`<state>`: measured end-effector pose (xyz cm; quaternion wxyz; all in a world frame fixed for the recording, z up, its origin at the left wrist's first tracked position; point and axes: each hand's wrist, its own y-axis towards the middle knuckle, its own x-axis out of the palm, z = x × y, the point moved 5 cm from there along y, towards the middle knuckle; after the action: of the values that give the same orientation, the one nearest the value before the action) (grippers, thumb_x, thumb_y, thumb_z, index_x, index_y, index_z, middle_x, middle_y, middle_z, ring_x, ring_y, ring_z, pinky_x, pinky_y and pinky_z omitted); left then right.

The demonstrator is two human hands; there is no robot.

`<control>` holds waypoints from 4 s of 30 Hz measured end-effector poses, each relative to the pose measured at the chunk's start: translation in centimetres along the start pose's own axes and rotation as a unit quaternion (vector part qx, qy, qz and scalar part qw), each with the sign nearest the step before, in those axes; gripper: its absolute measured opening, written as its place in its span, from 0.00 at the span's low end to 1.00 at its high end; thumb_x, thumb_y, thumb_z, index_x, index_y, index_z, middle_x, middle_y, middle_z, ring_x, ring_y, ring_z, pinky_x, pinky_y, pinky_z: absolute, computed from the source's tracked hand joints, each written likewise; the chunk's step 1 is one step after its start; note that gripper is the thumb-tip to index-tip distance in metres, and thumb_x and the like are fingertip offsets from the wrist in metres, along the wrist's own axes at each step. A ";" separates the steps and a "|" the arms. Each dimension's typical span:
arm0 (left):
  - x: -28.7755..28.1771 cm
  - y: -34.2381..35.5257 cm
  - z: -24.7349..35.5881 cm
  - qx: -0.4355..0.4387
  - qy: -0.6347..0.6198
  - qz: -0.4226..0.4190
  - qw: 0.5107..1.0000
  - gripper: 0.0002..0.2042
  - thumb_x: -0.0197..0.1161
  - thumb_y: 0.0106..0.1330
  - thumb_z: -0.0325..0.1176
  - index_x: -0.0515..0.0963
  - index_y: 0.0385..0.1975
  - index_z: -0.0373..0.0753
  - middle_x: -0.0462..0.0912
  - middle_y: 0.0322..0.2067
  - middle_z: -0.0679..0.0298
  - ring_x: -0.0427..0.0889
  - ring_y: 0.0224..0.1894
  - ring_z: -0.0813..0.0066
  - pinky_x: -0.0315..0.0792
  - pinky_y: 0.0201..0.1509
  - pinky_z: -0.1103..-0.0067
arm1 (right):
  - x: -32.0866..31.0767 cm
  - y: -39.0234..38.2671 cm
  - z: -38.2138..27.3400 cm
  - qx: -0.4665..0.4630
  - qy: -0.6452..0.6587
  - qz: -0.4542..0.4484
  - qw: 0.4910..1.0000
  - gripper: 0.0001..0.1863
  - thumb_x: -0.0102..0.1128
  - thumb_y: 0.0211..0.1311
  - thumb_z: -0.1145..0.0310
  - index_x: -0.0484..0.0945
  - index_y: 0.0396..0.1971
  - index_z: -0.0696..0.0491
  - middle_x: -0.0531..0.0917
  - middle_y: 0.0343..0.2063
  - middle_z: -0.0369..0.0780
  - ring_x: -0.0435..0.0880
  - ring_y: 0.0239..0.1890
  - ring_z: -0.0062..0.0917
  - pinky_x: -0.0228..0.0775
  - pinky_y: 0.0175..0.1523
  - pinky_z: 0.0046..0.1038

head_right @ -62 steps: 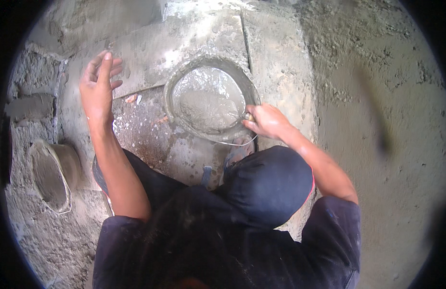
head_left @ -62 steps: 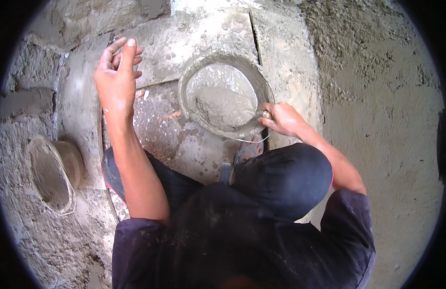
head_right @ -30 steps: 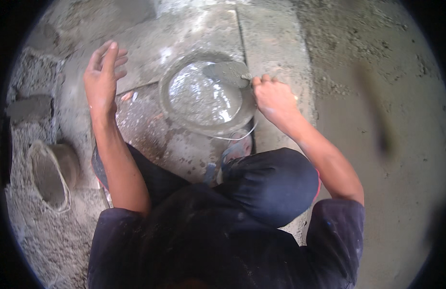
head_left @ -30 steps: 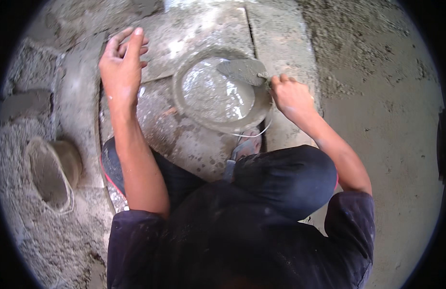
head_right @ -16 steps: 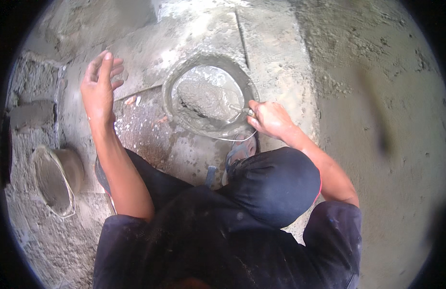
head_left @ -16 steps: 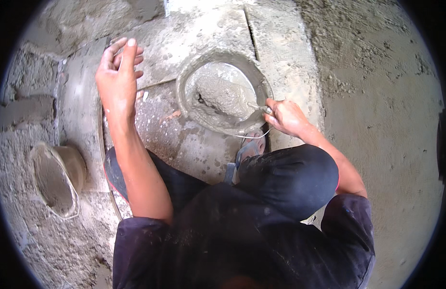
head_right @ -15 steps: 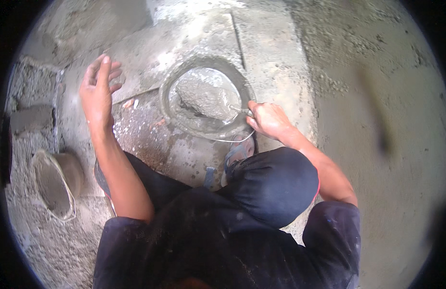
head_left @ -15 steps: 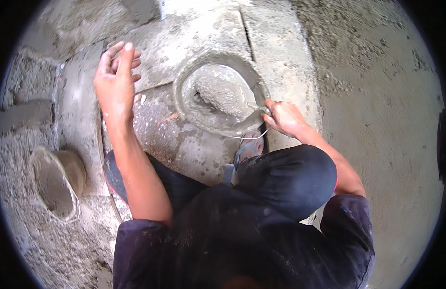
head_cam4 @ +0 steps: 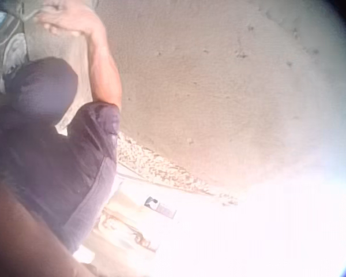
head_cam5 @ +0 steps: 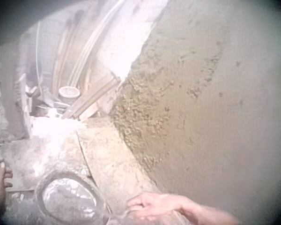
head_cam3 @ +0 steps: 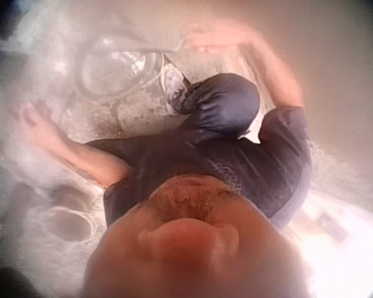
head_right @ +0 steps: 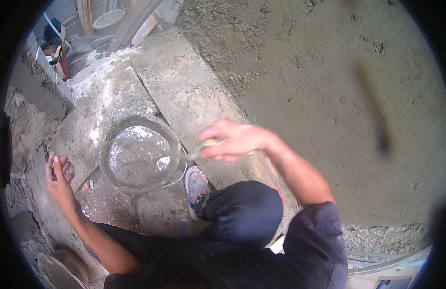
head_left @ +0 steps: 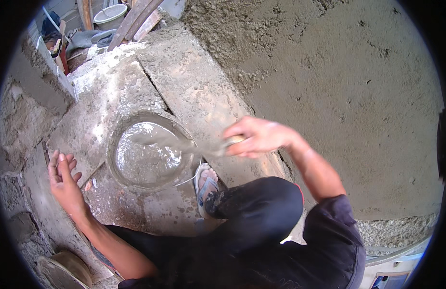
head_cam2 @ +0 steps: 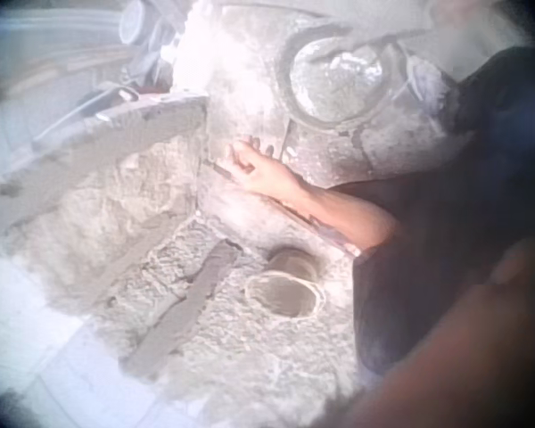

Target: The person applies wet plaster from a bucket onto a wall using a trowel and then smooths it out with a large rectangular float.

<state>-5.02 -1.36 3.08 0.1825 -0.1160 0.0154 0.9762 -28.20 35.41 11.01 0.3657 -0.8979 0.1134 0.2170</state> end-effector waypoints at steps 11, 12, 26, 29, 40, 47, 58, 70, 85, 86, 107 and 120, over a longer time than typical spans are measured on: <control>1.4 -1.1 1.4 0.022 -0.038 -0.051 0.998 0.23 0.60 0.71 0.45 0.73 0.59 0.36 0.85 0.41 0.60 0.82 0.44 0.74 0.74 0.40 0.79 | -9.2 -5.5 -3.5 0.041 -0.315 0.398 0.861 0.14 0.61 0.67 0.60 0.80 0.42 0.56 0.74 0.18 0.31 0.67 0.17 0.16 0.64 0.22 0.28; 1.3 -0.7 0.7 0.022 -0.049 -0.045 0.998 0.23 0.61 0.71 0.45 0.74 0.58 0.35 0.85 0.40 0.60 0.83 0.43 0.73 0.75 0.39 0.79 | -6.2 -3.0 -3.9 0.048 -0.312 0.352 0.881 0.16 0.61 0.66 0.59 0.79 0.43 0.58 0.77 0.17 0.38 0.73 0.19 0.25 0.67 0.27 0.36; -7.6 -3.4 2.1 0.027 -0.070 0.032 0.997 0.26 0.62 0.69 0.46 0.73 0.58 0.32 0.84 0.44 0.55 0.82 0.48 0.68 0.75 0.46 0.75 | 12.4 14.5 -1.1 -0.067 -0.398 0.001 0.915 0.17 0.63 0.60 0.59 0.78 0.36 0.61 0.84 0.29 0.53 0.85 0.35 0.49 0.77 0.43 0.46; -8.5 -3.4 2.7 0.023 -0.071 0.045 0.996 0.26 0.62 0.69 0.46 0.73 0.58 0.32 0.84 0.44 0.56 0.82 0.47 0.68 0.75 0.46 0.75 | 9.9 12.5 -0.3 -0.070 -0.361 0.038 0.929 0.18 0.62 0.61 0.58 0.77 0.36 0.61 0.83 0.28 0.54 0.84 0.36 0.50 0.76 0.42 0.46; -8.1 -2.2 -0.3 0.027 -0.052 0.047 0.997 0.24 0.59 0.72 0.46 0.73 0.59 0.36 0.84 0.44 0.59 0.81 0.46 0.72 0.74 0.43 0.77 | 6.8 8.6 -5.1 -0.211 -0.271 0.190 0.920 0.15 0.63 0.62 0.61 0.77 0.37 0.59 0.81 0.27 0.49 0.82 0.31 0.45 0.75 0.37 0.41; -5.8 -1.4 0.5 0.010 -0.027 0.008 1.000 0.24 0.57 0.73 0.47 0.72 0.61 0.38 0.83 0.45 0.59 0.81 0.49 0.71 0.74 0.46 0.75 | -5.0 1.8 -4.2 0.036 0.031 0.170 0.984 0.13 0.56 0.69 0.62 0.82 0.44 0.54 0.81 0.20 0.38 0.79 0.18 0.17 0.74 0.20 0.20; -2.0 -0.7 0.4 0.014 -0.085 -0.038 0.996 0.22 0.60 0.71 0.44 0.73 0.59 0.36 0.84 0.39 0.62 0.81 0.43 0.76 0.72 0.37 0.81 | -6.4 -4.4 -6.6 -0.063 -0.294 0.464 0.833 0.17 0.59 0.67 0.57 0.81 0.42 0.56 0.84 0.28 0.45 0.84 0.30 0.34 0.76 0.39 0.37; -5.7 -1.5 0.8 0.017 -0.069 0.029 0.997 0.24 0.58 0.72 0.47 0.73 0.59 0.36 0.83 0.43 0.59 0.81 0.46 0.72 0.73 0.42 0.77 | 11.6 15.9 0.5 -0.068 -0.475 -0.002 0.877 0.09 0.60 0.54 0.68 0.81 0.34 0.56 0.85 0.28 0.50 0.86 0.33 0.45 0.80 0.40 0.42; -4.9 0.3 -1.4 -0.008 -0.052 0.003 0.999 0.26 0.57 0.72 0.50 0.71 0.61 0.38 0.82 0.46 0.58 0.80 0.49 0.67 0.73 0.46 0.72 | 2.4 2.7 -6.9 -0.233 -0.270 0.219 0.908 0.12 0.64 0.61 0.62 0.78 0.34 0.56 0.82 0.20 0.46 0.83 0.24 0.40 0.75 0.32 0.40; -4.9 0.5 -1.3 -0.009 -0.045 0.008 0.999 0.26 0.57 0.72 0.50 0.71 0.61 0.38 0.82 0.46 0.58 0.80 0.49 0.67 0.73 0.46 0.72 | 1.3 1.9 -7.0 -0.179 -0.188 0.176 0.949 0.12 0.63 0.62 0.62 0.79 0.33 0.56 0.81 0.19 0.44 0.82 0.22 0.34 0.74 0.30 0.36; -3.1 -2.0 4.6 0.048 -0.116 0.004 0.992 0.23 0.62 0.69 0.45 0.75 0.56 0.33 0.86 0.40 0.58 0.83 0.43 0.72 0.75 0.42 0.78 | -1.0 1.0 -7.3 -0.075 -0.439 0.260 0.857 0.12 0.57 0.65 0.64 0.74 0.41 0.57 0.81 0.37 0.50 0.82 0.42 0.49 0.73 0.43 0.46; -11.8 -5.8 4.4 0.074 -0.092 0.115 0.986 0.22 0.63 0.70 0.43 0.75 0.54 0.31 0.86 0.40 0.57 0.83 0.43 0.74 0.76 0.41 0.81 | 8.6 13.0 -4.7 -0.125 -0.553 0.135 0.812 0.12 0.51 0.65 0.69 0.77 0.42 0.59 0.85 0.35 0.48 0.87 0.33 0.42 0.81 0.38 0.40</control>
<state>6.76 0.23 10.21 0.0774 -0.0093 0.0837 0.9934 -23.89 22.47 2.03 0.2185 -0.6397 -0.0163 0.7368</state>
